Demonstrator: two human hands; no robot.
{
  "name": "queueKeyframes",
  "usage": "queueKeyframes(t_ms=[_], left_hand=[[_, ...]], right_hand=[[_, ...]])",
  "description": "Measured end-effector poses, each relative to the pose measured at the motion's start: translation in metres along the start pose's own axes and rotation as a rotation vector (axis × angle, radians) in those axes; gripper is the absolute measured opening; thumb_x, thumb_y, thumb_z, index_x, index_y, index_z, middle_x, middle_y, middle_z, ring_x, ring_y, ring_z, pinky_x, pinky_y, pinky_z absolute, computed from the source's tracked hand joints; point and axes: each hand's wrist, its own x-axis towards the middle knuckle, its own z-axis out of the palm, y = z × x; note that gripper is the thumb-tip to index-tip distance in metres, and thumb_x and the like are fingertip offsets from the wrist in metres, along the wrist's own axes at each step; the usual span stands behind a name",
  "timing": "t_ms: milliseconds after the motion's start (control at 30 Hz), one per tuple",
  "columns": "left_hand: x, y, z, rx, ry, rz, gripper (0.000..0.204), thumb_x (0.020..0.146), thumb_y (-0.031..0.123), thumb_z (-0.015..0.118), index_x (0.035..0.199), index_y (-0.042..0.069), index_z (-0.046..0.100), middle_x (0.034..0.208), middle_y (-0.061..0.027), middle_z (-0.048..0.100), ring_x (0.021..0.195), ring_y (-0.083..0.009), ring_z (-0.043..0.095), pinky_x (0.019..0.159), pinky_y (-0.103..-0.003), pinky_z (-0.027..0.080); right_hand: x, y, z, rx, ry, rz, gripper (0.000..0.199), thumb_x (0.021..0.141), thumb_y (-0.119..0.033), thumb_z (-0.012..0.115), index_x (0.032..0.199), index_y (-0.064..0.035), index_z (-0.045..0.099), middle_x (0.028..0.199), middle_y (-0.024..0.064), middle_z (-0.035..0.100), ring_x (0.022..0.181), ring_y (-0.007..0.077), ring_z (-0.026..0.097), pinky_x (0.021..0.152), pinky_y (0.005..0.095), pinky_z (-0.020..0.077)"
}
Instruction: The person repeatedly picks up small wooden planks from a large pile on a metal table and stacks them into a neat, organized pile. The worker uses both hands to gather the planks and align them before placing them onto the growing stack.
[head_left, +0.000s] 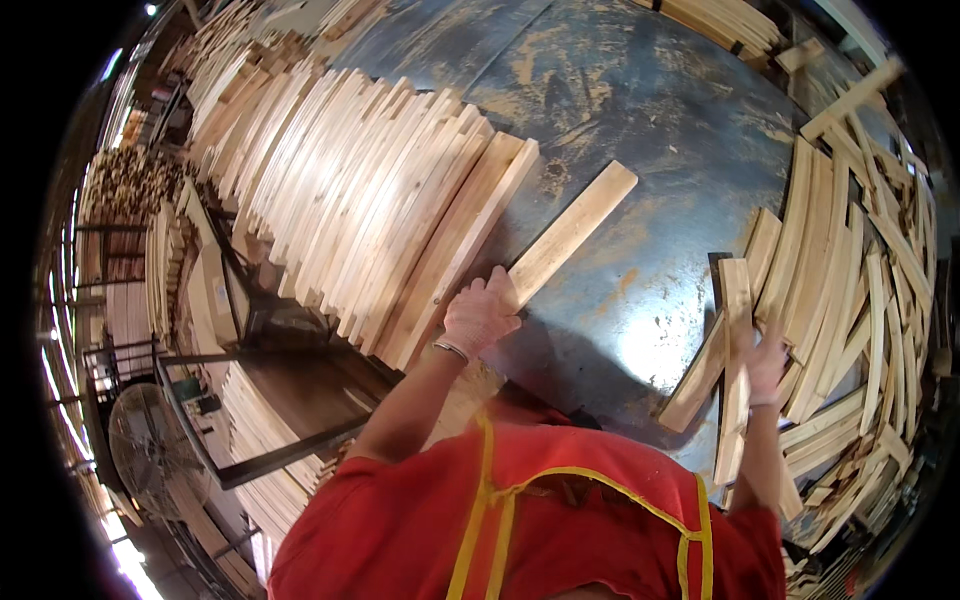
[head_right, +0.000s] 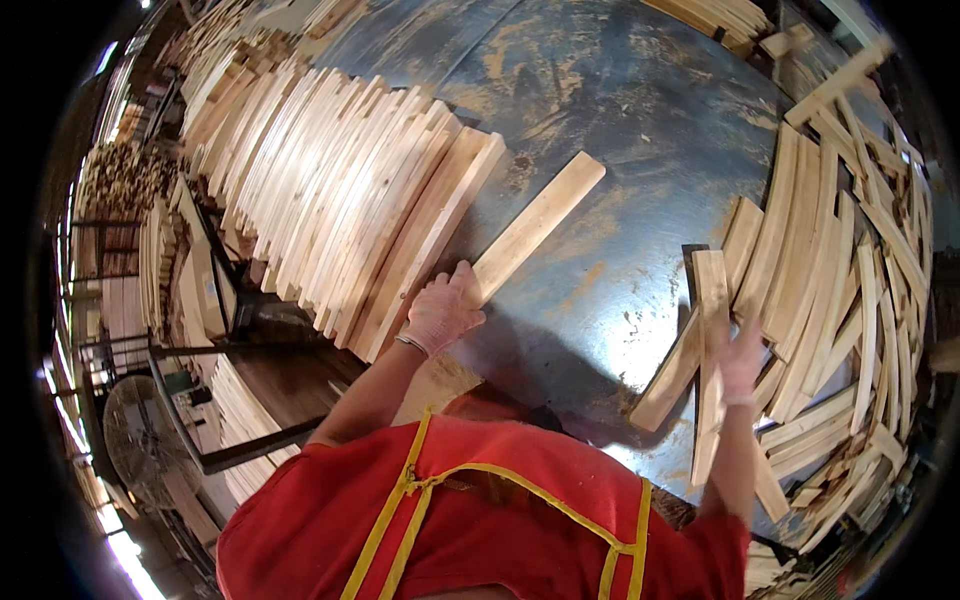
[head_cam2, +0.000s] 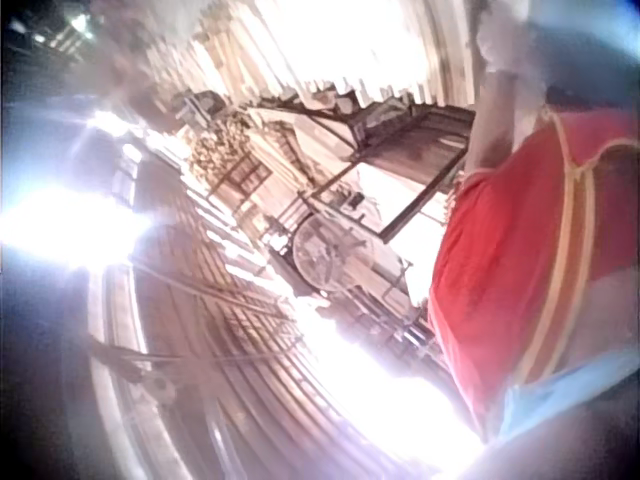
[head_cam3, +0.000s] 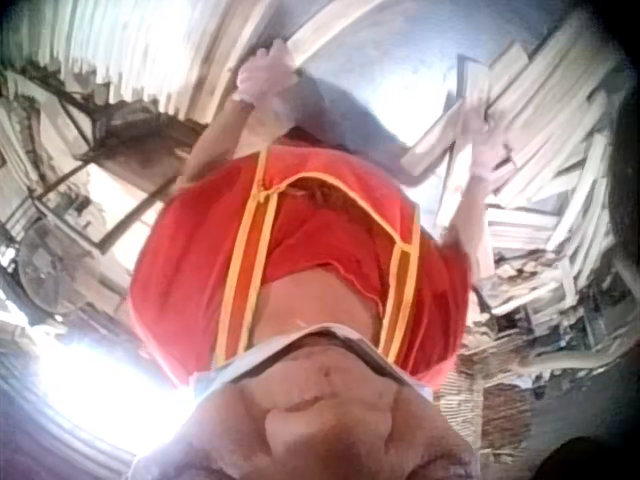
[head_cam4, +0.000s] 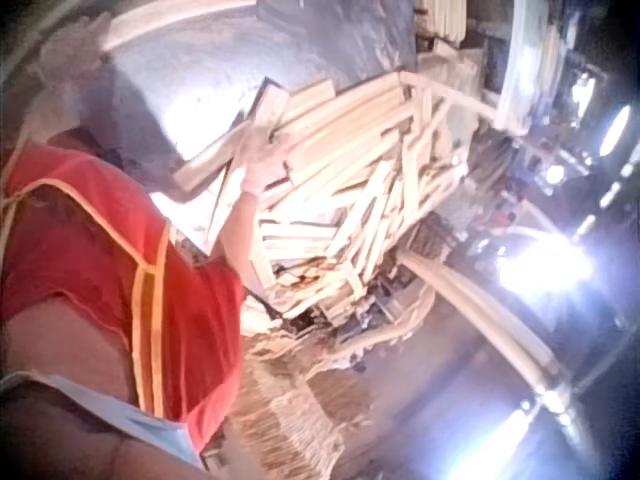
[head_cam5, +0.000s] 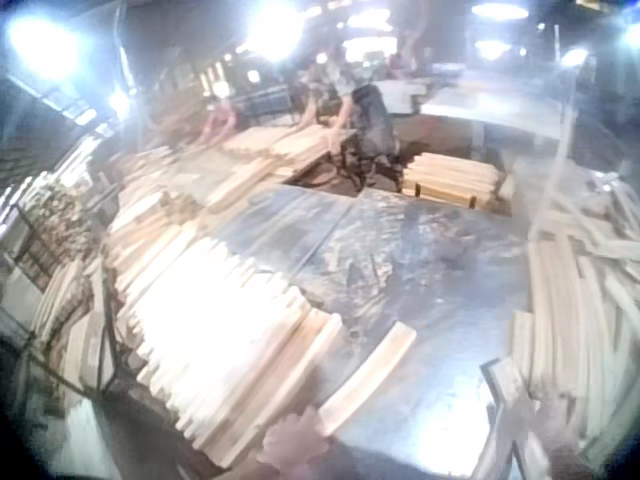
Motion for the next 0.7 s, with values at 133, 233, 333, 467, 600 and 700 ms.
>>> queueKeyframes(t_ms=[133, 233, 333, 467, 600, 700], left_hand=[[-0.002, -0.044, 0.027, -1.303, -0.387, 0.03, 0.053, 0.098, 0.027, 0.076, 0.141, 0.0, 0.061, 0.117, -0.0144, 0.071, 0.102, -0.027, 0.07, 0.09, -0.041, 0.059], [-0.019, -0.011, -0.008, -1.696, -0.602, -0.202, 0.052, 0.1, 0.029, 0.071, 0.141, -0.001, 0.06, 0.105, -0.0131, 0.071, 0.09, -0.026, 0.07, 0.083, -0.042, 0.06], [-0.006, -0.041, 0.013, -1.849, -0.7, 0.135, 0.045, 0.1, 0.025, 0.068, 0.135, -0.002, 0.063, 0.107, -0.0134, 0.07, 0.093, -0.0264, 0.072, 0.083, -0.044, 0.061], [-0.036, -0.041, -0.028, -1.586, -0.509, 0.132, 0.051, 0.097, 0.018, 0.07, 0.143, -0.002, 0.059, 0.116, -0.012, 0.071, 0.095, -0.0251, 0.072, 0.086, -0.043, 0.06], [-0.057, -0.079, -0.044, -1.077, -0.147, 0.42, 0.065, 0.097, 0.02, 0.069, 0.155, -0.001, 0.049, 0.134, -0.0142, 0.07, 0.114, -0.0283, 0.07, 0.1, -0.039, 0.055], [-0.063, -0.072, -0.045, -0.444, -0.049, 0.282, 0.072, 0.099, 0.029, 0.066, 0.161, 0.002, 0.042, 0.133, -0.0201, 0.066, 0.116, -0.0304, 0.067, 0.104, -0.041, 0.053]], right_hand=[[-0.055, 0.011, 0.025, -0.168, -0.065, 0.111, 0.098, 0.09, -0.044, 0.081, 0.163, 0.0021, 0.034, 0.151, 0.0308, 0.054, 0.137, 0.0509, 0.054, 0.116, 0.0481, 0.0456], [-0.052, -0.007, 0.032, 0.203, -0.056, 0.218, 0.091, 0.094, -0.042, 0.078, 0.164, -0.0005, 0.037, 0.145, 0.0259, 0.059, 0.13, 0.0445, 0.06, 0.11, 0.0472, 0.0507], [-0.028, -0.06, 0.054, 0.776, -0.085, 0.254, 0.078, 0.101, -0.037, 0.073, 0.163, -0.0035, 0.041, 0.129, 0.0173, 0.067, 0.112, 0.0327, 0.068, 0.095, 0.0438, 0.058], [-0.015, -0.181, 0.116, 1.368, -0.198, 0.436, 0.05, 0.103, -0.033, 0.071, 0.14, -0.0025, 0.057, 0.104, 0.0116, 0.068, 0.085, 0.0236, 0.068, 0.07, 0.0402, 0.0608], [-0.026, -0.262, 0.183, 1.544, -0.298, 0.553, 0.041, 0.102, -0.038, 0.071, 0.122, -0.0037, 0.061, 0.096, 0.0144, 0.066, 0.081, 0.0292, 0.067, 0.074, 0.0471, 0.0633], [-0.054, -0.322, 0.2, 1.554, -0.521, 0.555, 0.063, 0.094, -0.036, 0.079, 0.14, -0.0028, 0.05, 0.111, 0.0157, 0.063, 0.093, 0.03, 0.068, 0.079, 0.0529, 0.0629]])
